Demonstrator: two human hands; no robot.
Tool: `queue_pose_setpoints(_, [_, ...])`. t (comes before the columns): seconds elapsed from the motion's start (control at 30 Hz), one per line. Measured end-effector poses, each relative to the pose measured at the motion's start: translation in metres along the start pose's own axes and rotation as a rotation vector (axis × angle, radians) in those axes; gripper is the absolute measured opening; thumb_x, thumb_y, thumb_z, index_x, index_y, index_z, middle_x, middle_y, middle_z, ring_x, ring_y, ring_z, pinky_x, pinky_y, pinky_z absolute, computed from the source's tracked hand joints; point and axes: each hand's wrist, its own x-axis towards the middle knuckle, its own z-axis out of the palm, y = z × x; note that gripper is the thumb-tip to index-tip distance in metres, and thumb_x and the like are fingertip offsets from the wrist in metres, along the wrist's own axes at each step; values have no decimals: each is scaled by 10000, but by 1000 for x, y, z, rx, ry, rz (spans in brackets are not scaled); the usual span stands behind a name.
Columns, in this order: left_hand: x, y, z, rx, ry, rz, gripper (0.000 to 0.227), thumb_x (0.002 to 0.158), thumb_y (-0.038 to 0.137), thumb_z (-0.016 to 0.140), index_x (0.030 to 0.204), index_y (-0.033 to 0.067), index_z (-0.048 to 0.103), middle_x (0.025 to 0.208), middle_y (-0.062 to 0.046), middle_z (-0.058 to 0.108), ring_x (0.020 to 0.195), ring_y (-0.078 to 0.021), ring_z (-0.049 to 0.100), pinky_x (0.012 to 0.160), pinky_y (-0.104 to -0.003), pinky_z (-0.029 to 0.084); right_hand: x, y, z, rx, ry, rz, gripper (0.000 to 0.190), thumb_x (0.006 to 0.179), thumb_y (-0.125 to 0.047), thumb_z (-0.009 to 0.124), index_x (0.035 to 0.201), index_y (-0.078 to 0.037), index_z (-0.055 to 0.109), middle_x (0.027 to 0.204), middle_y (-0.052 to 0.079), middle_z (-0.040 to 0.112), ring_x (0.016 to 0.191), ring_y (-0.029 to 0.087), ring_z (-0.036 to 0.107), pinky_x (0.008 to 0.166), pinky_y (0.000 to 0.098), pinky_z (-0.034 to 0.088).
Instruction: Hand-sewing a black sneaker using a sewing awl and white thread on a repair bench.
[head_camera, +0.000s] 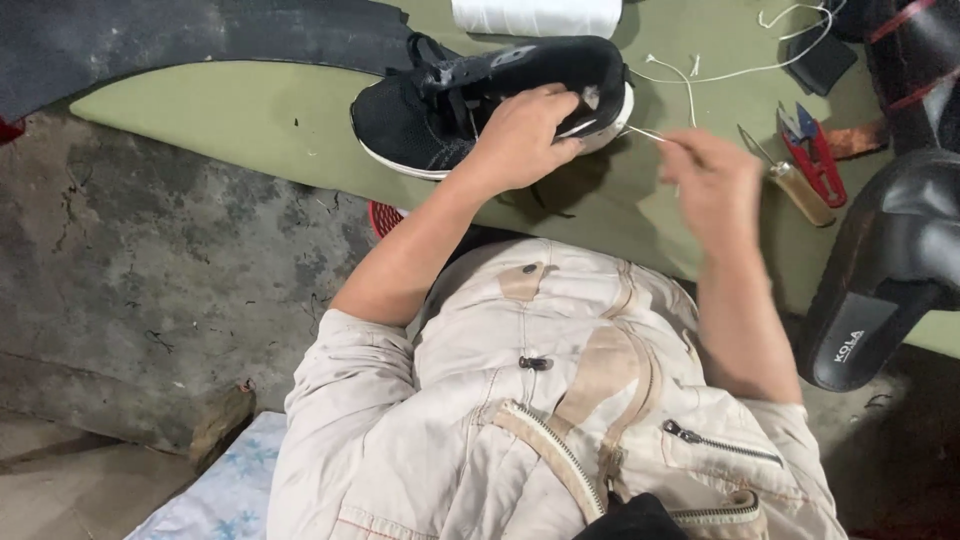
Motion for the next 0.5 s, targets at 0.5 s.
queue_pose_setpoints(0.5, [-7, 3, -24, -453, 157, -65, 58, 860, 167, 609, 868, 118, 638, 865, 36, 705, 778, -148, 610, 734, -307, 439, -21, 55, -51, -180, 405, -47, 98, 1164, 156, 657, 1103, 118, 723, 905, 192, 706, 776, 237, 609, 648, 336, 410])
